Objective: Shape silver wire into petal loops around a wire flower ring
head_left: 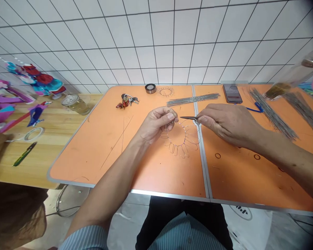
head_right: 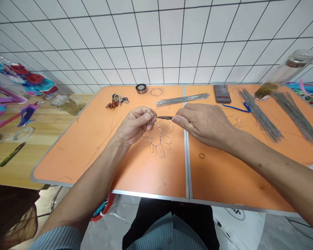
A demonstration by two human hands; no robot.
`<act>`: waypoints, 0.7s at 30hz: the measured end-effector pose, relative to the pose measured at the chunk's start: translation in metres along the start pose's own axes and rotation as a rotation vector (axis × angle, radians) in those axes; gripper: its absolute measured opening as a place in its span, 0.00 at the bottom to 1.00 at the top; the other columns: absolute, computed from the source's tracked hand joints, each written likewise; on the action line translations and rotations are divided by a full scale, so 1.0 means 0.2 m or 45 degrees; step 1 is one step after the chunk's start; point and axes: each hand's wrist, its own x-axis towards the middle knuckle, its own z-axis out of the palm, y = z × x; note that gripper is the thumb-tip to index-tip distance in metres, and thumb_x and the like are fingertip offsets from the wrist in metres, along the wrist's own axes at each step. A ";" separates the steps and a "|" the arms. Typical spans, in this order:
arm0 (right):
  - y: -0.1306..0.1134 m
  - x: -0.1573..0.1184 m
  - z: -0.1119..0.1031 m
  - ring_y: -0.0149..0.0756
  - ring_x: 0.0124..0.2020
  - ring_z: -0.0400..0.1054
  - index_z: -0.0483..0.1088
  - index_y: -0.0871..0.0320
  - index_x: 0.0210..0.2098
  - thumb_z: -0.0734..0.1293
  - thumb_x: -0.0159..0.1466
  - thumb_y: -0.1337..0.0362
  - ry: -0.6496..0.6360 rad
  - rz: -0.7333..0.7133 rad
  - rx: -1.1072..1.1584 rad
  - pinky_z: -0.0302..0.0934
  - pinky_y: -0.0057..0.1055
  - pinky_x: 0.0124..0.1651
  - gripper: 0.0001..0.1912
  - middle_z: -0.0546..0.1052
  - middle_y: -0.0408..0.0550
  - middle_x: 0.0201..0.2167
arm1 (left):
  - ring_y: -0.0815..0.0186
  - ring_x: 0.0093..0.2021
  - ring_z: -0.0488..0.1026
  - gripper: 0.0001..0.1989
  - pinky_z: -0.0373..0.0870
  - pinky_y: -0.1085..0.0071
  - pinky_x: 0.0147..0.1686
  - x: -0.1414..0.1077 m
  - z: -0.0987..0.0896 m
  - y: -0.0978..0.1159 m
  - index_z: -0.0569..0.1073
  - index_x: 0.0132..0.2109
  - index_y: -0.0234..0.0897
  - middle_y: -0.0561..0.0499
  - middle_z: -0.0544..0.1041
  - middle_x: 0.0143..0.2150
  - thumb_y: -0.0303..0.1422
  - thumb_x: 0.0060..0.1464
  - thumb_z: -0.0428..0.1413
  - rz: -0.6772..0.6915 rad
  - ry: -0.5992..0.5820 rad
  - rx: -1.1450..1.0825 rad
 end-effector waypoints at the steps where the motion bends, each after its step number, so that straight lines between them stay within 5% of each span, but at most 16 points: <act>1: 0.00 0.00 0.01 0.47 0.46 0.77 0.79 0.51 0.48 0.49 0.82 0.43 0.003 0.001 0.007 0.53 0.38 0.36 0.32 0.85 0.51 0.44 | 0.76 0.24 0.69 0.21 0.62 0.74 0.25 0.00 0.00 0.00 0.76 0.34 0.37 0.52 0.80 0.35 0.46 0.54 0.76 -0.001 0.008 0.013; 9: -0.01 0.01 0.03 0.47 0.43 0.76 0.82 0.52 0.48 0.48 0.82 0.43 -0.017 -0.019 -0.144 0.47 0.35 0.32 0.35 0.84 0.53 0.44 | 0.76 0.23 0.69 0.21 0.61 0.74 0.25 0.00 0.02 -0.01 0.77 0.35 0.37 0.53 0.80 0.34 0.47 0.53 0.75 0.034 0.064 0.078; 16: -0.02 0.05 -0.13 0.46 0.45 0.76 0.80 0.51 0.42 0.50 0.82 0.44 -0.003 -0.011 -0.194 0.49 0.39 0.32 0.33 0.85 0.52 0.47 | 0.76 0.24 0.70 0.16 0.63 0.75 0.26 -0.01 0.01 -0.01 0.80 0.35 0.37 0.53 0.81 0.34 0.42 0.56 0.75 0.077 0.068 0.110; 21: -0.08 0.06 -0.17 0.45 0.37 0.73 0.80 0.52 0.40 0.51 0.82 0.43 -0.106 -0.034 -0.461 0.42 0.40 0.30 0.33 0.84 0.53 0.44 | 0.74 0.24 0.69 0.19 0.66 0.73 0.27 -0.01 0.02 -0.01 0.81 0.35 0.38 0.53 0.81 0.33 0.47 0.54 0.75 0.061 0.127 0.218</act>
